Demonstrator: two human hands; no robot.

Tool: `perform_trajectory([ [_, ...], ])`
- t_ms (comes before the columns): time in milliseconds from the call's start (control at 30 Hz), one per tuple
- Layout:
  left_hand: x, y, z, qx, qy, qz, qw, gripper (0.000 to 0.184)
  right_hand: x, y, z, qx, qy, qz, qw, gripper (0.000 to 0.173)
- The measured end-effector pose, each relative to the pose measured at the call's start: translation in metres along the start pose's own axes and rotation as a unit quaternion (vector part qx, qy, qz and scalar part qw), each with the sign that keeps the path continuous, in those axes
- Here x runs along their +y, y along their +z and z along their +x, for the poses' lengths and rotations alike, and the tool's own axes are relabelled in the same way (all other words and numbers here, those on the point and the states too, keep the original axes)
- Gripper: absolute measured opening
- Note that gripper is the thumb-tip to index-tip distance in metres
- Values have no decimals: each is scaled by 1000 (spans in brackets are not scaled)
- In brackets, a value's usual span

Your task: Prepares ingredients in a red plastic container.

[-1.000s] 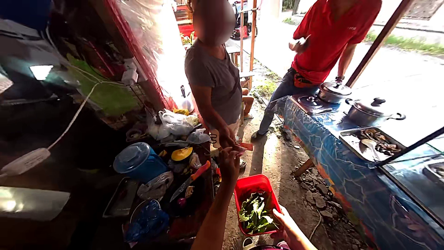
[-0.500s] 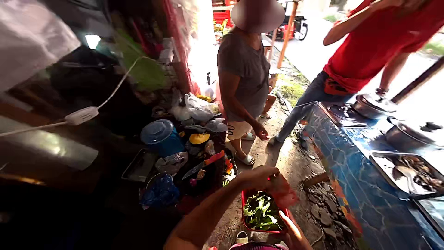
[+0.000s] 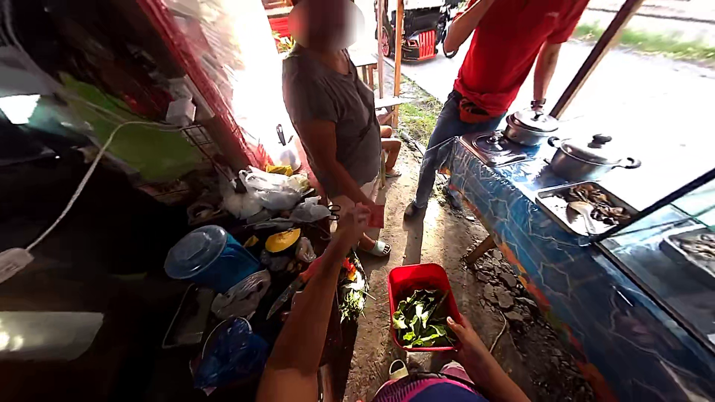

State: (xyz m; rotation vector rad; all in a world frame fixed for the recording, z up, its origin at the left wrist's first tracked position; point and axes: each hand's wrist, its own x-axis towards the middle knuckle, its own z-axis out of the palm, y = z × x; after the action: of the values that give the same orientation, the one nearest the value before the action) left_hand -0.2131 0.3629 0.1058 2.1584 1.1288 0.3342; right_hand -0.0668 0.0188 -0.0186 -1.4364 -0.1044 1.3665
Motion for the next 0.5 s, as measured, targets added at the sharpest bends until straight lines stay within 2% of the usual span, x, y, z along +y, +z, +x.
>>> perform_trajectory([
  [67,0,15,-1,-3,-23,-15,1000,39,-1,2,-4,-10,5,4,1000,55],
  [200,7,21,-1,44,-55,-58,996,44,4,0,-6,-51,-3,-6,999,57],
  [400,10,16,-6,99,-102,-87,986,75,2,2,-8,-41,-12,-5,999,54],
  [500,-5,21,-4,133,-125,-127,975,72,2,2,-7,-36,-5,11,999,55],
])
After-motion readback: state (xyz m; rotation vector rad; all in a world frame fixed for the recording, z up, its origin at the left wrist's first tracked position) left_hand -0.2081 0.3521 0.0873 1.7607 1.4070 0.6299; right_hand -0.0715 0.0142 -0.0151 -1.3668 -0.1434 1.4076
